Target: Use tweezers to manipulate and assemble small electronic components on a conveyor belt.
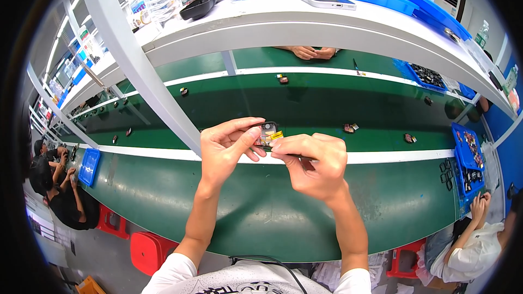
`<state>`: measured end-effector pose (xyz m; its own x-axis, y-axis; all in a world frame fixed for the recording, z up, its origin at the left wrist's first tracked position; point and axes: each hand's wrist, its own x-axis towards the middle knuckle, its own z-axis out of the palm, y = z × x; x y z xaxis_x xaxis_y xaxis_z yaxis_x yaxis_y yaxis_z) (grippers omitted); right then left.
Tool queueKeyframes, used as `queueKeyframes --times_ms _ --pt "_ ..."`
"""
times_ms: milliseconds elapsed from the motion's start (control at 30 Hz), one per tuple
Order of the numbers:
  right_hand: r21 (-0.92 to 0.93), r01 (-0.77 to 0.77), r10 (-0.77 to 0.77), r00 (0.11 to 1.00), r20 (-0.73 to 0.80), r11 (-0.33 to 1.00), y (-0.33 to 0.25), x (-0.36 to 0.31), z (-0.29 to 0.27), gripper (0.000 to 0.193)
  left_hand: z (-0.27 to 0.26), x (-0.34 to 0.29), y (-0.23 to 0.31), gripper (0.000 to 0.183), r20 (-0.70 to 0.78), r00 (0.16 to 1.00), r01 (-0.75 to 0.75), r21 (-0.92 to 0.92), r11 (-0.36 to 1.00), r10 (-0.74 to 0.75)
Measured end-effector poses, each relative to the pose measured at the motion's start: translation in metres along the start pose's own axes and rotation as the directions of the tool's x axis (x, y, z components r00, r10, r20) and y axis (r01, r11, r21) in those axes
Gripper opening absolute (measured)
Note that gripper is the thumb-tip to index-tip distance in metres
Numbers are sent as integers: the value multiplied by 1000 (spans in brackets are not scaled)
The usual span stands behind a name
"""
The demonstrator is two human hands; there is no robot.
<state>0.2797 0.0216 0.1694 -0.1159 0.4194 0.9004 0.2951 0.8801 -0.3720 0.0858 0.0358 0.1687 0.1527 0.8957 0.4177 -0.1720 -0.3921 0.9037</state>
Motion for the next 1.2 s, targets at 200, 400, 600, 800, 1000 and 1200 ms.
queueKeyframes --times_ms 200,400,600,800,1000,1200 --pt "-168 138 -133 990 38 976 -3 1 -1 24 0 2 4 28 72 996 55 -25 998 -53" --pt "-262 236 -230 972 52 936 -3 1 3 29 1 2 -1 30 38 999 13 27 1000 -14" --pt "-314 268 -253 963 88 911 -5 0 4 29 9 -2 -3 25 -49 998 -21 102 995 26" --pt "-323 266 -243 964 111 908 -6 -3 3 31 15 -6 -9 23 -98 994 -46 120 992 58" --pt "-287 220 -163 964 210 932 -3 1 -3 31 21 -3 -17 17 -145 988 -37 160 986 61" --pt "-184 170 -168 985 22 968 3 17 -25 24 0 28 -47 19 -207 978 102 339 935 -32"
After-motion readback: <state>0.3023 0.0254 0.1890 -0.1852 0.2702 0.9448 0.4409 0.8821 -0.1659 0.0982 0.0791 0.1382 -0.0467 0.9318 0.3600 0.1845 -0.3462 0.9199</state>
